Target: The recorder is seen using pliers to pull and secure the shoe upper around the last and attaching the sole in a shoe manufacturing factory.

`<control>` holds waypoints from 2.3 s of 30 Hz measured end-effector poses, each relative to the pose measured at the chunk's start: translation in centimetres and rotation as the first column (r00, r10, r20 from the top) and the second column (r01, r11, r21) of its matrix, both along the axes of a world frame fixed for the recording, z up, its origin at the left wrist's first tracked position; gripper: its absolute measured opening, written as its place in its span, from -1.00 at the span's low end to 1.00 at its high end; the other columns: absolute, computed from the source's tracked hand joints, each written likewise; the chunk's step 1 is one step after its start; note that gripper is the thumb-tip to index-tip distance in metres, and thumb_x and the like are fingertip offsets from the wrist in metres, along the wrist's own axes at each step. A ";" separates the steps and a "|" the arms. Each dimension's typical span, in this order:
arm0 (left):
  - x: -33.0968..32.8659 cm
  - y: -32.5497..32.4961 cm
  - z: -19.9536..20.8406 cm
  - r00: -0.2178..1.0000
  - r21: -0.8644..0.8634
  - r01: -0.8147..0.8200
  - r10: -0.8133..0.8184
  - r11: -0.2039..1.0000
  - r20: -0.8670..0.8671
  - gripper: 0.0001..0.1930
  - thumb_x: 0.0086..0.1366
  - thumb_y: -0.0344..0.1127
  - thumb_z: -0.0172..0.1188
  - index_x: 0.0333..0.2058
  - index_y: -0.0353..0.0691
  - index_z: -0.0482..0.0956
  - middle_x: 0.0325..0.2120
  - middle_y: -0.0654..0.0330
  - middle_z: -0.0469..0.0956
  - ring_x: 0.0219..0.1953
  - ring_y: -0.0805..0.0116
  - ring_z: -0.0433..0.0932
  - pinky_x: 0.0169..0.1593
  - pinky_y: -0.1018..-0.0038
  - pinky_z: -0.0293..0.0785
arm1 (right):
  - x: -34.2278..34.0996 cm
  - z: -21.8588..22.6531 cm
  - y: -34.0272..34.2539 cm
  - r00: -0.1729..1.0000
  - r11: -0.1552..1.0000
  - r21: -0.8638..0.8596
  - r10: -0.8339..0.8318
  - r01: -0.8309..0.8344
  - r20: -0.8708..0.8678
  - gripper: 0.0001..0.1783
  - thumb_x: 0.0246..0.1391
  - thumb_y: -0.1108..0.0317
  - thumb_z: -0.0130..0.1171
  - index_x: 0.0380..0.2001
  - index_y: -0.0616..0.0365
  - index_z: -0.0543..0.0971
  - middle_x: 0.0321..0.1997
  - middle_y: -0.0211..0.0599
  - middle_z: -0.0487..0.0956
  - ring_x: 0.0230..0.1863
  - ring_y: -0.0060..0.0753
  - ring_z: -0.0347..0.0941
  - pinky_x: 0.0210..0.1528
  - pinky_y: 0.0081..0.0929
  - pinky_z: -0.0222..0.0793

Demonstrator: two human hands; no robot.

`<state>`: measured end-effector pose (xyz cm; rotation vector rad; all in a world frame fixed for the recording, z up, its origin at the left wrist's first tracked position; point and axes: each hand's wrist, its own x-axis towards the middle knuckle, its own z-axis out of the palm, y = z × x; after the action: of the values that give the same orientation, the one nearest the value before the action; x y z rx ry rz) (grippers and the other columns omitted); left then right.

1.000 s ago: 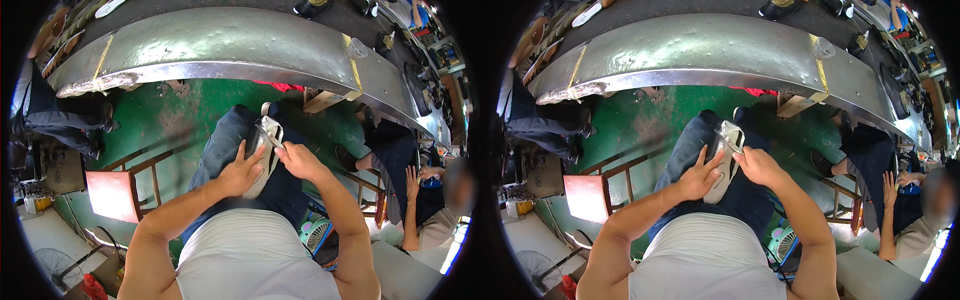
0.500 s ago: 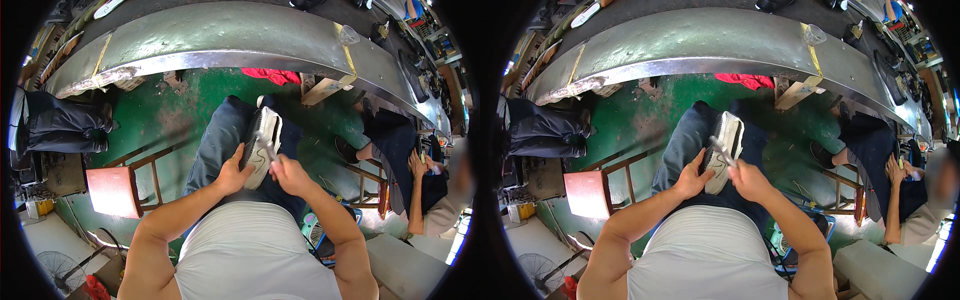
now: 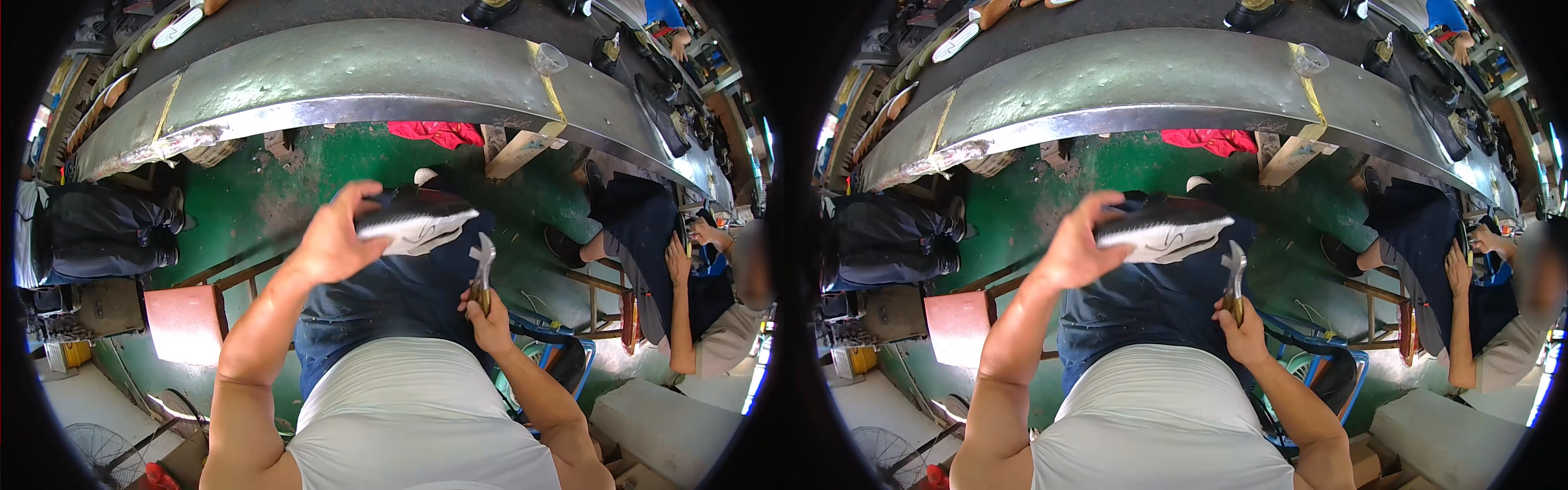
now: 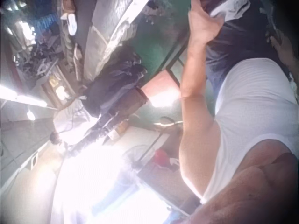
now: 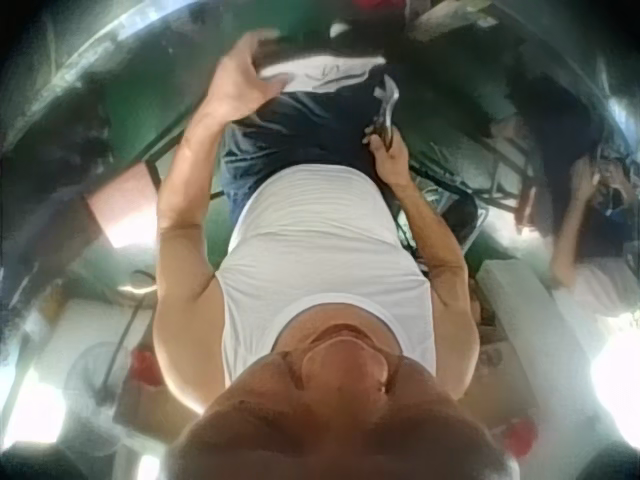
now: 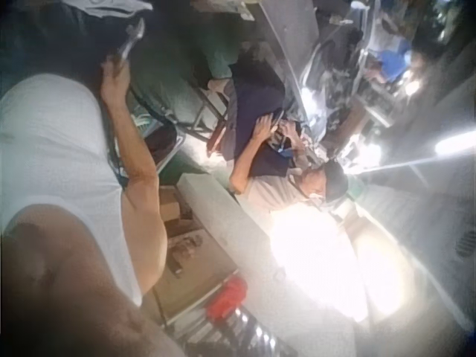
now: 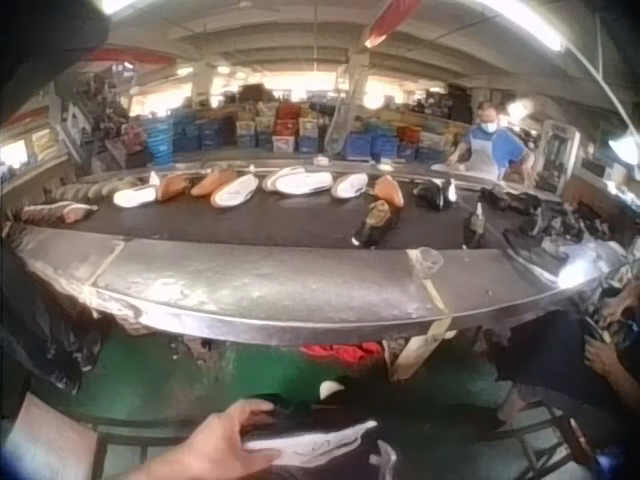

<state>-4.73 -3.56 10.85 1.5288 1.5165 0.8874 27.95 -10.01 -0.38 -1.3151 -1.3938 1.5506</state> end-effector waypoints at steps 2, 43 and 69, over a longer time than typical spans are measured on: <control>1.7 1.6 2.3 0.953 0.036 -0.177 0.162 0.983 0.257 -0.38 0.12 -0.51 0.43 0.12 -0.26 0.31 -0.20 0.03 0.63 -0.11 0.37 0.62 -0.04 0.40 0.59 | 0.1 0.3 0.4 0.998 0.998 -0.034 -0.052 0.051 -0.035 -0.73 0.30 0.38 0.04 0.02 0.22 0.44 -0.28 -0.33 0.59 -0.24 -0.54 0.52 -0.12 -0.52 0.44; 7.7 0.2 -8.7 0.899 0.100 0.022 0.024 0.995 -0.438 -0.67 0.38 -0.16 0.08 -0.51 -0.25 0.54 -0.67 -0.06 0.54 -0.54 -0.17 0.58 -0.41 0.03 0.53 | -3.8 12.0 17.2 0.301 0.482 -0.594 0.874 -0.644 0.383 -0.70 0.24 0.26 0.08 -0.22 0.35 0.56 -0.28 -0.07 0.65 -0.27 -0.18 0.64 -0.27 -0.18 0.53; 7.9 3.9 -14.7 0.775 -0.619 -0.010 0.397 0.785 0.491 -0.33 0.28 -0.13 0.30 0.28 -0.28 0.30 0.01 0.07 0.57 0.03 0.29 0.55 0.13 0.36 0.47 | 2.0 6.0 11.2 0.930 0.656 -0.678 0.347 -0.332 -0.120 -0.64 0.37 0.17 0.04 -0.10 0.31 0.53 -0.27 -0.16 0.63 -0.37 -0.40 0.56 -0.51 -0.49 0.42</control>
<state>3.21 0.31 -3.81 0.5313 1.3092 0.8132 29.92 1.20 5.59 -1.5317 -1.1399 2.4969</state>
